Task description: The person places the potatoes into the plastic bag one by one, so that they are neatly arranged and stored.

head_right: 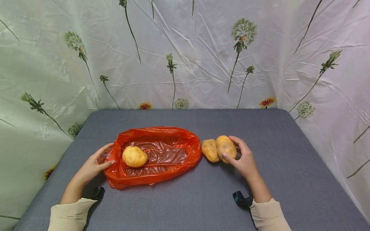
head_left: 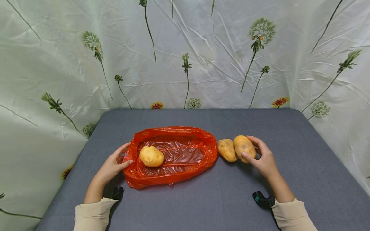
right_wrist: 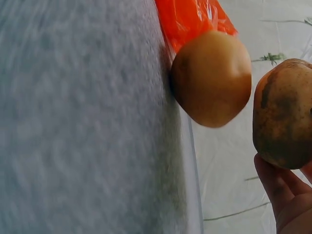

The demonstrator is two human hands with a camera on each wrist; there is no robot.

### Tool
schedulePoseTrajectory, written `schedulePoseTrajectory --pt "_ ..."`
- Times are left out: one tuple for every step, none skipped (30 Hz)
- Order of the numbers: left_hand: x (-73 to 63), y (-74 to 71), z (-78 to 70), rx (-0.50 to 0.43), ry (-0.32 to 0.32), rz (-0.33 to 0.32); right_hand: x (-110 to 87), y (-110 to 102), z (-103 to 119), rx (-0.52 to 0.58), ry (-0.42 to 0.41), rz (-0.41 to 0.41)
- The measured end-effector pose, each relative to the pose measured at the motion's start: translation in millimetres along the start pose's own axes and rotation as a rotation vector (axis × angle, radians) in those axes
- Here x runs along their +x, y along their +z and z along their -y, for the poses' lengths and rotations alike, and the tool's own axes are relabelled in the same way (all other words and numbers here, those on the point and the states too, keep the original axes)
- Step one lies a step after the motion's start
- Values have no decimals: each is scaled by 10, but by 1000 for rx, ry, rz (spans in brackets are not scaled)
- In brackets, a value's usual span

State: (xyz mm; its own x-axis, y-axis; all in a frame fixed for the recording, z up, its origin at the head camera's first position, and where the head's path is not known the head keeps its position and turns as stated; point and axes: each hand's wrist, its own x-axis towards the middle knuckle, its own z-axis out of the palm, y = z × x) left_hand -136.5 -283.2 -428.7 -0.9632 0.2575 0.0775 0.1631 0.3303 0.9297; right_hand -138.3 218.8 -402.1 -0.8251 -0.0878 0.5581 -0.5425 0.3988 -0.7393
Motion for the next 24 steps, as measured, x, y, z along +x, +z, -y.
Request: schedulePoseTrajectory --pt "-3 -1 2 3 0 0 1 8 6 6 -5 6" --pt "-3 0 -1 4 -2 0 3 16 12 12 -8 12" --pt "-4 0 -4 6 -4 0 4 24 18 19 -11 16" --pt "-3 0 -5 10 -4 -1 5 30 24 18 -20 22" --pt "-3 0 -6 14 -4 -3 7 37 32 17 -25 27" --pt "-2 0 -5 18 -5 -5 9 46 38 22 -31 31" --pt "-1 0 -4 22 -6 -6 12 54 44 28 -39 34" --pt "1 -1 -4 23 -8 -6 15 64 50 29 -48 39" --pt "2 -3 0 22 -7 -6 19 74 57 33 -57 42" --pt "2 -5 6 20 -3 -5 24 84 63 35 -66 47" --pt "3 -7 12 16 2 -3 29 96 66 40 -73 50" --pt "3 -9 17 12 7 -1 34 106 70 45 -82 54" --pt "3 -11 22 10 14 1 39 116 75 46 -90 59" --pt "3 -12 26 7 20 3 43 125 79 47 -94 64" --pt "3 -14 29 4 25 4 49 133 85 50 -98 69" --pt "4 -14 32 4 31 5 53 141 89 47 -104 75" --pt "4 -14 33 6 32 4 56 150 92 45 -108 80" --pt "5 -14 35 7 32 5 59 158 97 46 -109 84" --pt "6 -14 37 7 32 5 63 167 102 45 -109 86" --pt "7 -13 40 5 32 6 66 176 106 43 -109 87" --pt "8 -13 42 1 31 8 70 185 111 41 -112 89" --pt "9 -12 42 -1 31 9 75 195 115 40 -111 90" --pt "9 -12 42 -3 30 10 80 204 121 40 -112 91" --pt "9 -11 41 -5 28 11 86 213 128 40 -112 92"
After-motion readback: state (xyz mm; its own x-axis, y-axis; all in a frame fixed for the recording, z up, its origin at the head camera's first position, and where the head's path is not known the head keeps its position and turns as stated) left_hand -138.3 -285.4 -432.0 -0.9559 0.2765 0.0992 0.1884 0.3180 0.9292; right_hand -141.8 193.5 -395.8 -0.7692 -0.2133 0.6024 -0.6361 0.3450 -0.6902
